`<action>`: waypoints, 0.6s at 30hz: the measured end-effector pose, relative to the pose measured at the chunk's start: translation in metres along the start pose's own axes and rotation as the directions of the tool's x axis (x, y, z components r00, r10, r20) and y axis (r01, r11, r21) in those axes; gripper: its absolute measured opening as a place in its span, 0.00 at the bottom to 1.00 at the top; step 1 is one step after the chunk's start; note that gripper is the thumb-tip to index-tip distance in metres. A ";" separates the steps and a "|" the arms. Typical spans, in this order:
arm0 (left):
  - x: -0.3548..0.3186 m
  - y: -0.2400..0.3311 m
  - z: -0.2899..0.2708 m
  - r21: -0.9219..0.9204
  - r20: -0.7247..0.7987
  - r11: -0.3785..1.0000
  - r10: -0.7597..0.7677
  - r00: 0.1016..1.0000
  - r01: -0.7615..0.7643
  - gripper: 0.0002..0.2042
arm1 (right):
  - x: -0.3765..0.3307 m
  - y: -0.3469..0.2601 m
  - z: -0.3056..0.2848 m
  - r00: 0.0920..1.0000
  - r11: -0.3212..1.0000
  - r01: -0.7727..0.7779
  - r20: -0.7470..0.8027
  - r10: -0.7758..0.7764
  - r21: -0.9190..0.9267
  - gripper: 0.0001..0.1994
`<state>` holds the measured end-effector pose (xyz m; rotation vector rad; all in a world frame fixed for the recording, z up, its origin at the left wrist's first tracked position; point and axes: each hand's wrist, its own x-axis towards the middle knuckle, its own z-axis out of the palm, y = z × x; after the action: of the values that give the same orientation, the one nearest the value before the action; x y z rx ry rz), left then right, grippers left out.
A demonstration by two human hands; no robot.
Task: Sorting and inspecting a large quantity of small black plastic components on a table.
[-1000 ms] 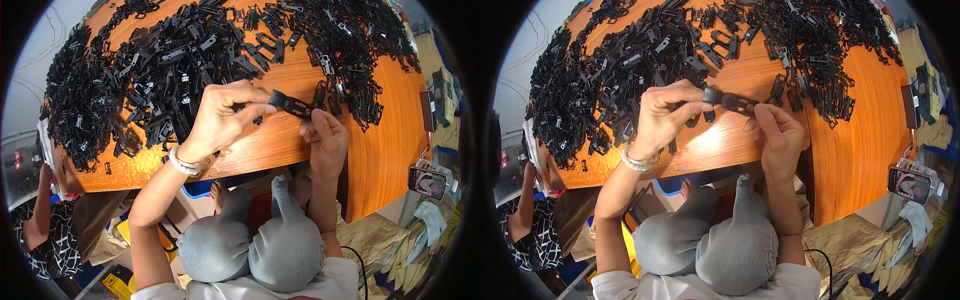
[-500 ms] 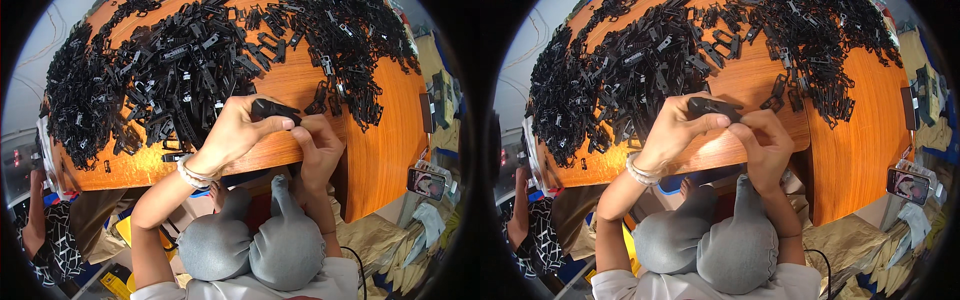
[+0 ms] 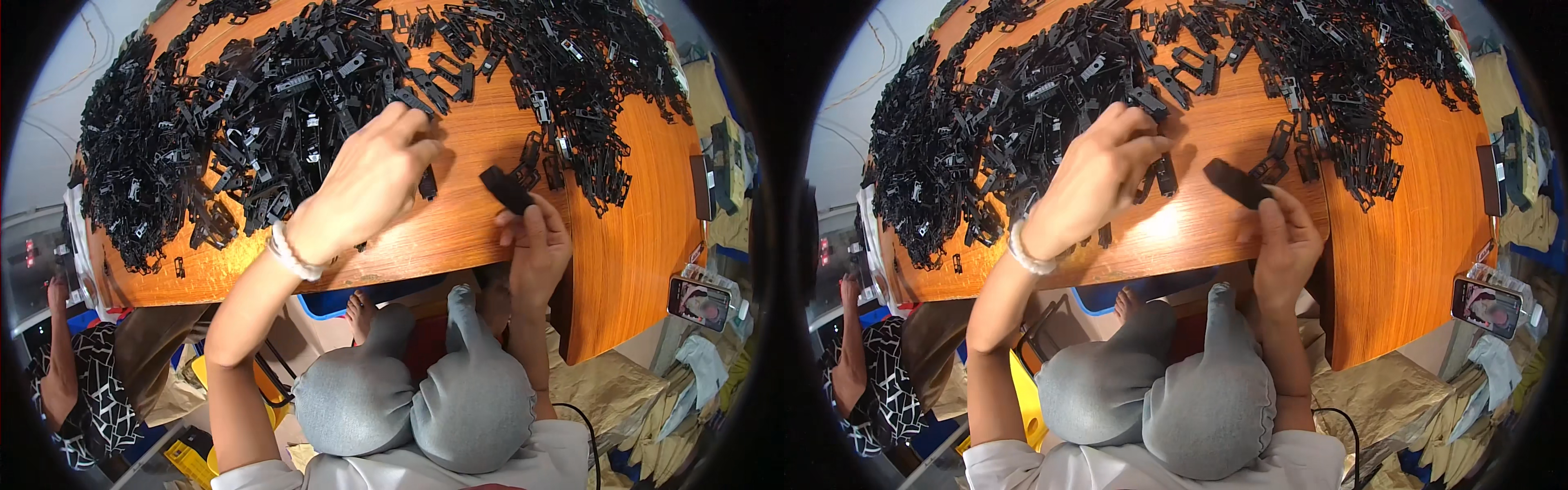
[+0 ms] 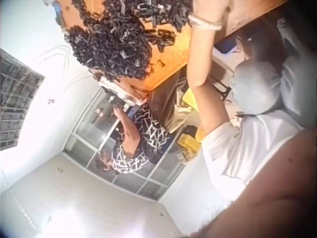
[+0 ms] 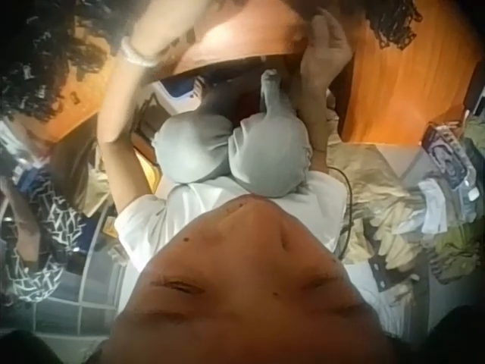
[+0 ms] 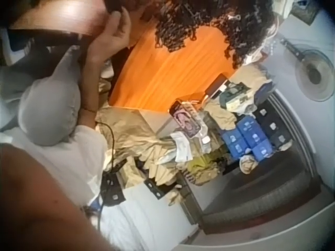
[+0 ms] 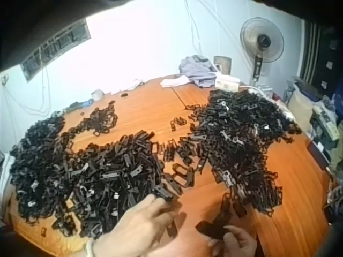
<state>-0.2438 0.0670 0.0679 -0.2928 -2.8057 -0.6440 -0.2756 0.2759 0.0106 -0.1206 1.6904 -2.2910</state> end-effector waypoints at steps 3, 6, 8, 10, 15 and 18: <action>0.008 -0.004 0.004 0.287 0.201 0.946 0.098 0.975 -0.154 0.09 | 0.003 -0.003 -0.002 0.998 0.997 0.030 -0.048 -0.027 0.066 0.12; 0.011 -0.008 0.008 0.336 0.302 0.906 0.155 0.941 -0.257 0.09 | 0.004 -0.002 -0.003 0.995 0.991 0.078 -0.076 -0.070 0.109 0.12; 0.014 -0.013 0.011 0.267 0.281 0.926 0.191 0.941 -0.267 0.08 | 0.004 -0.004 -0.003 0.995 0.984 0.083 -0.064 -0.074 0.158 0.12; 0.019 -0.015 0.014 -0.081 -0.036 0.989 0.122 0.992 -0.124 0.05 | 0.003 -0.008 -0.004 0.995 0.990 0.085 -0.070 -0.078 0.113 0.13; 0.022 -0.007 0.004 -0.519 0.121 0.755 -0.400 0.909 0.401 0.04 | 0.002 -0.009 -0.003 0.997 0.995 0.072 -0.006 -0.072 0.063 0.13; 0.021 -0.003 0.008 -0.501 0.050 0.814 -0.310 0.950 0.292 0.05 | 0.003 -0.003 0.002 0.998 1.000 -0.020 0.059 0.020 -0.003 0.12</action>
<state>-0.2665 0.0710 0.0654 0.0835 -2.6210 -1.4484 -0.2789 0.2738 0.0141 -0.1701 1.6582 -2.2483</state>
